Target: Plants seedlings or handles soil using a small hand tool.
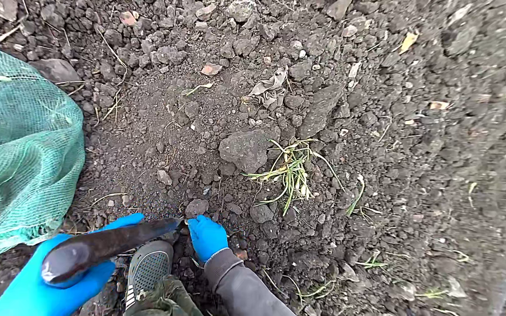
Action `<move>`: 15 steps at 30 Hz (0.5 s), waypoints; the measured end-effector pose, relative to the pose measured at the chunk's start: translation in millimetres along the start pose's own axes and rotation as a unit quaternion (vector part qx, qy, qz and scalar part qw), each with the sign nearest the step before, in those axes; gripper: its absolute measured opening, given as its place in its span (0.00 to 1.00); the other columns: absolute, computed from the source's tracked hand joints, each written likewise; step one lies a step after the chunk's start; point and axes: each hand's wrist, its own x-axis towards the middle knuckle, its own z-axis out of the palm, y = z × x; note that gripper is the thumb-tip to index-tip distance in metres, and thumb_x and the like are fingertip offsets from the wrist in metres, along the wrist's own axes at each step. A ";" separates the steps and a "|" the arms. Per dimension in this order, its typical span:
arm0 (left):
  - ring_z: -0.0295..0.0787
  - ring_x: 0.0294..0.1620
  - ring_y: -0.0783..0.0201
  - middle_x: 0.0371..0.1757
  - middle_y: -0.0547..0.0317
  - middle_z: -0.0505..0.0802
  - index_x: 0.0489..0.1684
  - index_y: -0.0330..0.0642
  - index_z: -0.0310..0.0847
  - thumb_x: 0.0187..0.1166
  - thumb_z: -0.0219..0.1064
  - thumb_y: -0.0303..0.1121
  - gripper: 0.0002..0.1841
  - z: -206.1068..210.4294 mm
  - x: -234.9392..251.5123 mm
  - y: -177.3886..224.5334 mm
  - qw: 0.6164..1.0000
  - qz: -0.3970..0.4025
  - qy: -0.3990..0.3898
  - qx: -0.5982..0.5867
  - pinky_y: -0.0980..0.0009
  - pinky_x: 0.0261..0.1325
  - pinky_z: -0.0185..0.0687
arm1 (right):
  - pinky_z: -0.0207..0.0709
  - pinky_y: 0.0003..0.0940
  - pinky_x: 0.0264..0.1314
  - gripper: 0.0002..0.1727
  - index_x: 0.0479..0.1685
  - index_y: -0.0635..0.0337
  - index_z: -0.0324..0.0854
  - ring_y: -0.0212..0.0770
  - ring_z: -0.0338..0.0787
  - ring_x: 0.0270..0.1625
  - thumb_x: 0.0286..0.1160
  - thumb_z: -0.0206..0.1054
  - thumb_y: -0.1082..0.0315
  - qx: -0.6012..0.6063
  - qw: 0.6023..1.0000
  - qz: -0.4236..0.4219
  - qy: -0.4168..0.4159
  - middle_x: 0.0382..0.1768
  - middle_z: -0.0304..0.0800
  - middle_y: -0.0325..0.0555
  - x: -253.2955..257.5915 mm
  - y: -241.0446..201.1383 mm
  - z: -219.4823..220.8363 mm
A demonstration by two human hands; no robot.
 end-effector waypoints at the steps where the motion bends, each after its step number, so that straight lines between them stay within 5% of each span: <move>1: 0.89 0.64 0.68 0.65 0.60 0.93 0.66 0.39 0.86 0.69 0.67 0.25 0.23 6.2 9.5 1.5 1.000 0.003 -0.007 -0.004 0.68 0.69 0.85 | 0.80 0.55 0.71 0.23 0.77 0.46 0.82 0.51 0.87 0.72 0.94 0.48 0.57 0.021 0.999 0.012 0.026 0.71 0.86 0.48 -5.6 8.9 -6.1; 3: 0.87 0.33 0.83 0.34 0.79 0.93 0.43 0.54 0.92 0.56 0.71 0.31 0.15 36.6 27.4 -25.1 0.992 -0.087 0.052 0.070 0.79 0.37 0.85 | 0.83 0.53 0.65 0.22 0.69 0.45 0.89 0.49 0.92 0.63 0.90 0.53 0.55 0.065 0.991 0.009 0.117 0.61 0.93 0.46 -19.0 20.9 -5.0; 6: 0.74 0.20 0.75 0.19 0.72 0.81 0.25 0.51 0.85 0.62 0.70 0.31 0.01 75.8 43.4 -100.6 0.970 -0.236 0.006 0.064 0.70 0.27 0.72 | 0.89 0.52 0.48 0.16 0.52 0.48 0.97 0.48 0.97 0.47 0.81 0.63 0.58 0.082 0.954 -0.042 0.286 0.43 0.97 0.45 -26.7 21.2 11.2; 7: 0.71 0.16 0.75 0.15 0.73 0.77 0.17 0.52 0.78 0.61 0.69 0.31 0.06 79.1 43.2 -109.9 0.967 -0.248 0.022 0.051 0.70 0.23 0.68 | 0.90 0.51 0.47 0.15 0.52 0.48 0.97 0.48 0.97 0.47 0.80 0.64 0.59 0.074 0.953 -0.050 0.291 0.43 0.97 0.46 -22.8 16.8 15.1; 11: 0.72 0.13 0.76 0.13 0.74 0.79 0.13 0.57 0.79 0.53 0.71 0.33 0.07 53.7 23.8 -70.0 0.970 -0.230 0.065 0.030 0.73 0.17 0.66 | 0.80 0.55 0.70 0.22 0.74 0.50 0.84 0.55 0.86 0.72 0.90 0.53 0.61 -0.021 0.999 0.007 0.027 0.70 0.87 0.52 3.6 -10.2 22.6; 15: 0.74 0.15 0.80 0.16 0.76 0.82 0.22 0.58 0.85 0.53 0.72 0.34 0.04 31.2 11.7 -59.5 0.984 -0.156 0.088 0.006 0.79 0.18 0.69 | 0.79 0.55 0.71 0.25 0.74 0.52 0.83 0.56 0.84 0.74 0.92 0.48 0.54 -0.042 0.999 -0.018 0.011 0.71 0.85 0.52 -0.4 -10.8 17.9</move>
